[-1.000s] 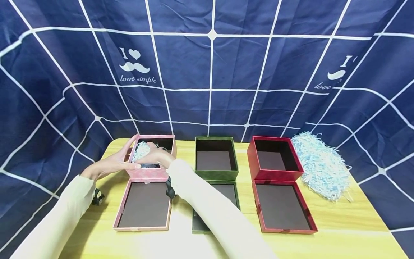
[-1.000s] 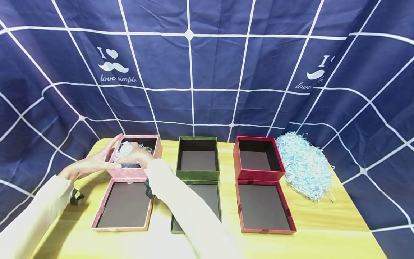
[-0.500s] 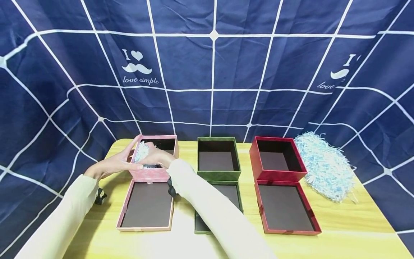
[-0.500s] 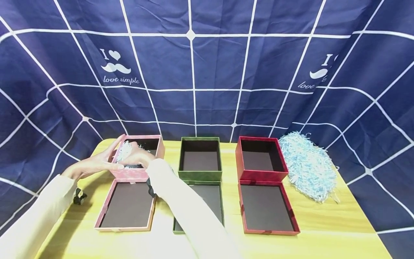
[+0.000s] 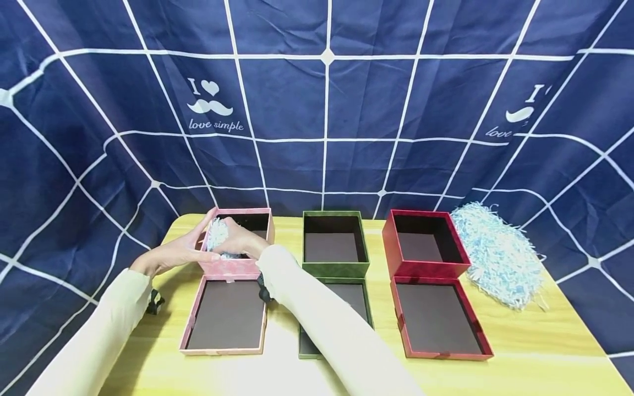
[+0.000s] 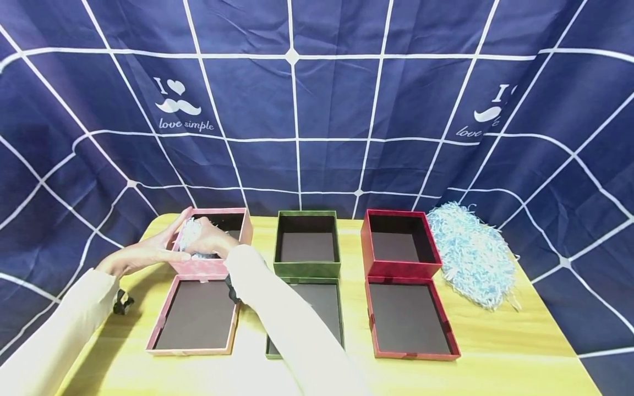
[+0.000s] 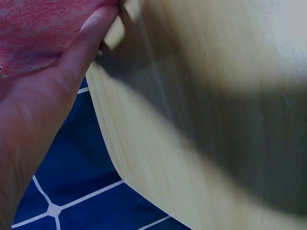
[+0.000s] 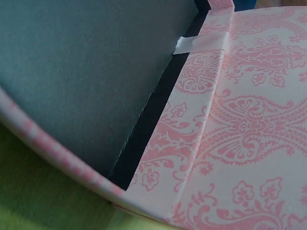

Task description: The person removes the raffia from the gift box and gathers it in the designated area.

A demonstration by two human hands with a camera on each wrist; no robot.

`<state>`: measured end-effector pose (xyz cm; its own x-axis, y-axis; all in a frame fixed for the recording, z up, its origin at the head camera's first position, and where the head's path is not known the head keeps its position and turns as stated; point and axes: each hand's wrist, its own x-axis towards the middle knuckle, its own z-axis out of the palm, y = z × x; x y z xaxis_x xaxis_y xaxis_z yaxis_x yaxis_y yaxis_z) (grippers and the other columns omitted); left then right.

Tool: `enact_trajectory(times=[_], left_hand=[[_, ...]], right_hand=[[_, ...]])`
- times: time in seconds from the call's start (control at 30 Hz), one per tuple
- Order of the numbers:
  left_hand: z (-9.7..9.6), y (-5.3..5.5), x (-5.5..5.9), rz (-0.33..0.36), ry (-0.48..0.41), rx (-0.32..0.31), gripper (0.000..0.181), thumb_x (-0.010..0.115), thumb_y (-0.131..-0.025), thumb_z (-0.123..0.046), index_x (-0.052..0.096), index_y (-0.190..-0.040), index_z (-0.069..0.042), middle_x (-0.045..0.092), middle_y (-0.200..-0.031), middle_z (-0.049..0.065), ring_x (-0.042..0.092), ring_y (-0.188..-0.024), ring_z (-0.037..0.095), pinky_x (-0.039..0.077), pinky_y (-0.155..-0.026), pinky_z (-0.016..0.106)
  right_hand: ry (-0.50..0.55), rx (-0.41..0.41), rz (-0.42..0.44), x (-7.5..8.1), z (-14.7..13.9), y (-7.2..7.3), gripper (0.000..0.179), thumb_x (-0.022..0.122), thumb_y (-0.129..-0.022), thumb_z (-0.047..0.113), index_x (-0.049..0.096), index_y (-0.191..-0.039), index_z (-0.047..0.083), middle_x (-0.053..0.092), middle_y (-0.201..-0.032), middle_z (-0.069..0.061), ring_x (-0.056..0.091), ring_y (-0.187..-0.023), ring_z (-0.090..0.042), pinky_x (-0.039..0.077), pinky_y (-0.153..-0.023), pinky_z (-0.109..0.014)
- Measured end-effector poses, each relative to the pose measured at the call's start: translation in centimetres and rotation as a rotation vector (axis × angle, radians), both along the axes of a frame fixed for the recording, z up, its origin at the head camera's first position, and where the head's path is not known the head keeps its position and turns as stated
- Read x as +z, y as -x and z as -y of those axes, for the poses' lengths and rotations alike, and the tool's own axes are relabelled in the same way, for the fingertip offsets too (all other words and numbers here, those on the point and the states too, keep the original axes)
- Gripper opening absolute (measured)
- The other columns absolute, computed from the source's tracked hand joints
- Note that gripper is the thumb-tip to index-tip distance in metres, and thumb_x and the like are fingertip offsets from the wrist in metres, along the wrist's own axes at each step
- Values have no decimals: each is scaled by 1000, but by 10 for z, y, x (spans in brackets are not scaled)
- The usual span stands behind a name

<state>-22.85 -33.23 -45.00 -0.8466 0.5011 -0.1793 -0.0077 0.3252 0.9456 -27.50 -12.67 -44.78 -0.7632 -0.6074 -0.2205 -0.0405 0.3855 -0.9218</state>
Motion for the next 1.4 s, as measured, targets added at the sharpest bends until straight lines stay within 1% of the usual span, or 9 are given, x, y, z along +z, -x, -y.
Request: enact_trajectory(times=[0.13, 0.2, 0.33, 0.43, 0.6, 0.8, 0.93, 1.07, 1.4], left_hand=[[-2, 0, 0, -6, 17, -4, 127, 82, -96, -15, -17, -174, -27, -14, -179, 17, 6, -159, 51, 28, -123, 44], [-3, 0, 0, -9, 23, -5, 126, 82, -97, -14, -17, -174, -27, -15, -179, 15, 6, -159, 50, 30, -122, 40], [-5, 0, 2, -18, 49, -2, 125, 81, -98, -15, -17, -174, -23, -16, -180, 13, 5, -159, 50, 21, -124, 60], [-4, 0, 6, -14, 61, -6, 125, 81, -98, -15, -19, -173, -21, -18, -180, 11, -1, -160, 47, 12, -123, 70], [-2, 1, 12, -8, 89, -18, 125, 81, -98, -16, -18, -174, -23, -21, -180, 5, -10, -160, 40, 3, -123, 71], [-4, 2, 18, 19, 120, -30, 128, 83, -97, -21, -20, -173, -24, -20, -179, 11, -8, -160, 44, 6, -123, 73], [-6, 2, 20, 26, 123, -27, 130, 84, -95, -21, -20, -173, -22, -20, -179, 16, -8, -160, 45, 5, -124, 73], [-7, 2, 19, 25, 106, -28, 131, 84, -95, -17, -21, -173, -21, -21, -178, 19, -7, -160, 47, 5, -124, 72], [-6, 2, 15, 14, 94, -19, 132, 84, -94, -17, -22, -172, -19, -21, -178, 19, -10, -160, 43, 1, -125, 70]], right_hand=[[-9, -5, -34, -6, 2, 4, 59, 81, -82, -5, 53, -135, -1, 58, -107, -3, 56, -93, -16, 49, -85, -23], [-10, -2, -58, -8, 3, 7, 48, 78, -81, -8, 56, -123, 1, 59, -100, -3, 57, -88, -15, 50, -79, -23], [29, 28, -64, -5, 1, 5, 39, 75, -82, -12, 57, -114, 1, 58, -93, -3, 55, -81, -15, 48, -73, -23], [61, 44, -49, -1, -1, 3, 41, 76, -85, -13, 56, -119, -2, 56, -95, -3, 53, -83, -15, 45, -74, -21], [43, 19, -34, 3, -2, 1, 46, 77, -86, -11, 54, -125, -1, 54, -100, -1, 51, -88, -15, 44, -77, -21], [61, 34, -6, 8, -7, -1, 48, 73, -87, -14, 53, -129, -3, 55, -105, -4, 52, -91, -16, 44, -78, -22], [43, 4, -1, 10, -7, 1, 66, 73, -90, -11, 47, -150, -3, 59, -130, -8, 54, -106, -17, 45, -89, -21], [-14, -65, 0, 13, -10, 5, 81, 74, -94, -4, 36, -166, 4, 51, -159, -7, 52, -124, -14, 43, -104, -21], [40, -134, -8, 29, -26, 5, 73, 76, -97, 1, 40, -160, 3, 54, -155, -16, 55, -126, -22, 46, -104, -29]])
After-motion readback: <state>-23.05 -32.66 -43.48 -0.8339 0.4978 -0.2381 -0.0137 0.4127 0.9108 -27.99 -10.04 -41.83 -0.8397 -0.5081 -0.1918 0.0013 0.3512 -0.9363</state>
